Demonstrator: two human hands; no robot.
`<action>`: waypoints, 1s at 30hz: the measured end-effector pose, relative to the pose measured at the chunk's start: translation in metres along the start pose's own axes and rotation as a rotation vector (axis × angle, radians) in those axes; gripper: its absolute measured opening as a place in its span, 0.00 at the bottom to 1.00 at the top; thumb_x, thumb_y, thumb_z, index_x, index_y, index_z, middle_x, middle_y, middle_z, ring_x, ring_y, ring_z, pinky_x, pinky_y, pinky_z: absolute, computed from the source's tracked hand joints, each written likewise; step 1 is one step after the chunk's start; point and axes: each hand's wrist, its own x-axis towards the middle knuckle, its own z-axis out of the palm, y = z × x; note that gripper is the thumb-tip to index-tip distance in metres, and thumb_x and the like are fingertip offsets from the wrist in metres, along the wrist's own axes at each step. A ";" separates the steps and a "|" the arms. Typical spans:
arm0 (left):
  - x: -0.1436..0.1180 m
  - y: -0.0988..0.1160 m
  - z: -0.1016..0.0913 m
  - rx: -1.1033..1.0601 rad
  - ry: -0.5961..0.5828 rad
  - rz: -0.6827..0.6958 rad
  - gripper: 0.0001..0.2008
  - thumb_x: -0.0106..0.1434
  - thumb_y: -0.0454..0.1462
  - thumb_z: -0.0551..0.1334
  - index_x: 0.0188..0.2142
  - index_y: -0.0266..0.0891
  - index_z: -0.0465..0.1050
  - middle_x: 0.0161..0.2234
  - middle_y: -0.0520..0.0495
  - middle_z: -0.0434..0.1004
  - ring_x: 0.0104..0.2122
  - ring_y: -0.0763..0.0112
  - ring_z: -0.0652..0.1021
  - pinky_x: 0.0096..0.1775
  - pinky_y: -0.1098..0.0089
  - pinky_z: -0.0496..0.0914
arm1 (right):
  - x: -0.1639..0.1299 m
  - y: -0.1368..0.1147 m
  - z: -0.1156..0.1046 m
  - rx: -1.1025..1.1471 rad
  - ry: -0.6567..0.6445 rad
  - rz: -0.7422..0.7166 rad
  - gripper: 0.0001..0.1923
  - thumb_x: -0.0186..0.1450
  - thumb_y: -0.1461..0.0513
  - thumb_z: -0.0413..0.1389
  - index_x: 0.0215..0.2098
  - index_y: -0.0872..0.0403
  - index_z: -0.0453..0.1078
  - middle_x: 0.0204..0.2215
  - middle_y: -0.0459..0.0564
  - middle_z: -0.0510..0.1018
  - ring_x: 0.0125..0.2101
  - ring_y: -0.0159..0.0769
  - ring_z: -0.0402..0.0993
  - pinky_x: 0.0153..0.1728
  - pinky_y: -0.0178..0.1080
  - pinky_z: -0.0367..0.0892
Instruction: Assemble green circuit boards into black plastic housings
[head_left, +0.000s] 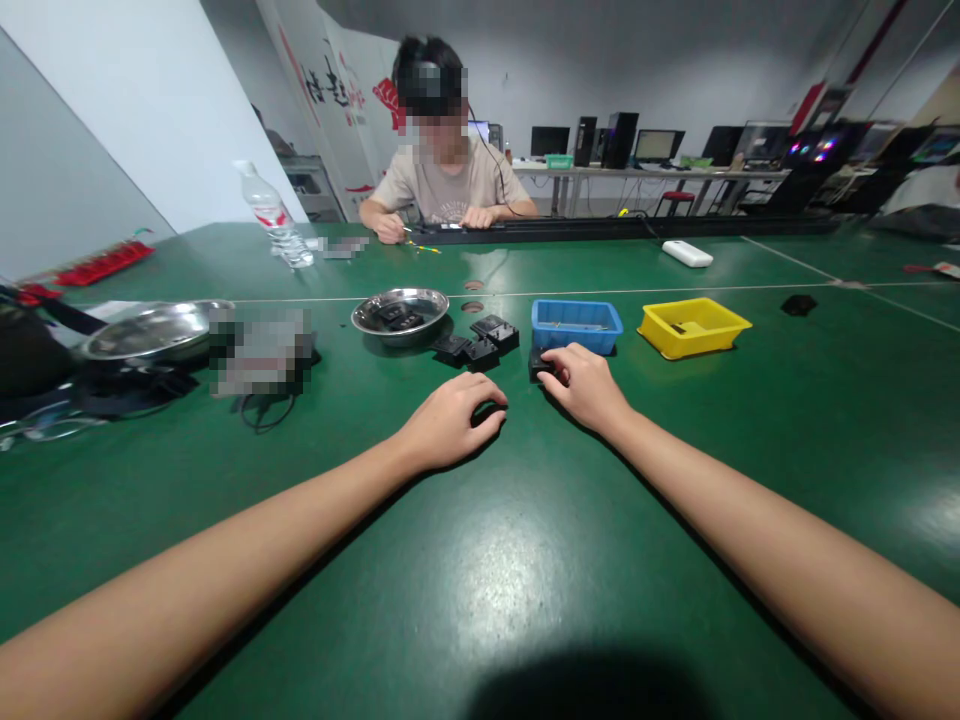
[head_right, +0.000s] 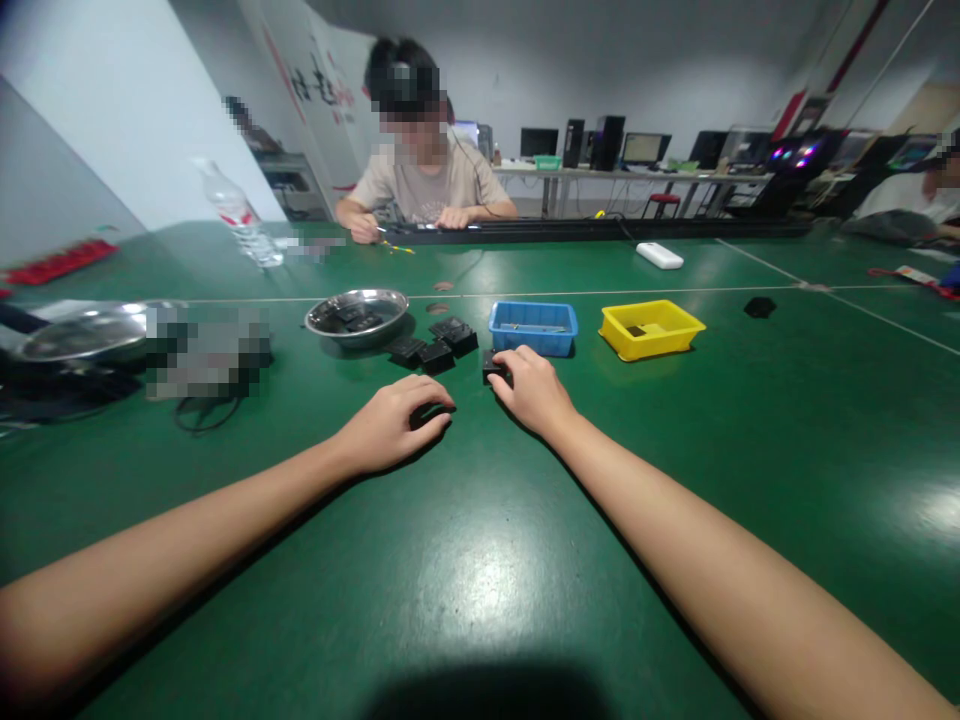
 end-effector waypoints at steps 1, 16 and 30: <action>0.000 -0.001 0.000 0.009 0.009 -0.002 0.07 0.65 0.37 0.59 0.38 0.39 0.76 0.39 0.44 0.81 0.40 0.61 0.79 0.45 0.61 0.74 | 0.004 -0.003 0.003 0.010 -0.015 0.007 0.10 0.66 0.60 0.60 0.45 0.54 0.78 0.38 0.54 0.80 0.37 0.41 0.75 0.45 0.43 0.70; 0.000 -0.074 -0.034 0.132 0.297 -0.772 0.26 0.64 0.39 0.60 0.60 0.37 0.61 0.32 0.47 0.81 0.38 0.56 0.82 0.45 0.59 0.72 | -0.009 -0.020 -0.001 0.085 -0.199 0.006 0.22 0.65 0.65 0.57 0.57 0.54 0.73 0.44 0.55 0.82 0.45 0.44 0.76 0.51 0.48 0.69; -0.002 -0.088 -0.040 0.047 0.430 -0.865 0.12 0.64 0.45 0.60 0.41 0.40 0.70 0.44 0.39 0.82 0.46 0.54 0.81 0.49 0.59 0.72 | -0.040 -0.002 -0.038 0.094 -0.205 0.014 0.10 0.65 0.63 0.58 0.44 0.54 0.77 0.42 0.55 0.83 0.43 0.44 0.79 0.47 0.48 0.72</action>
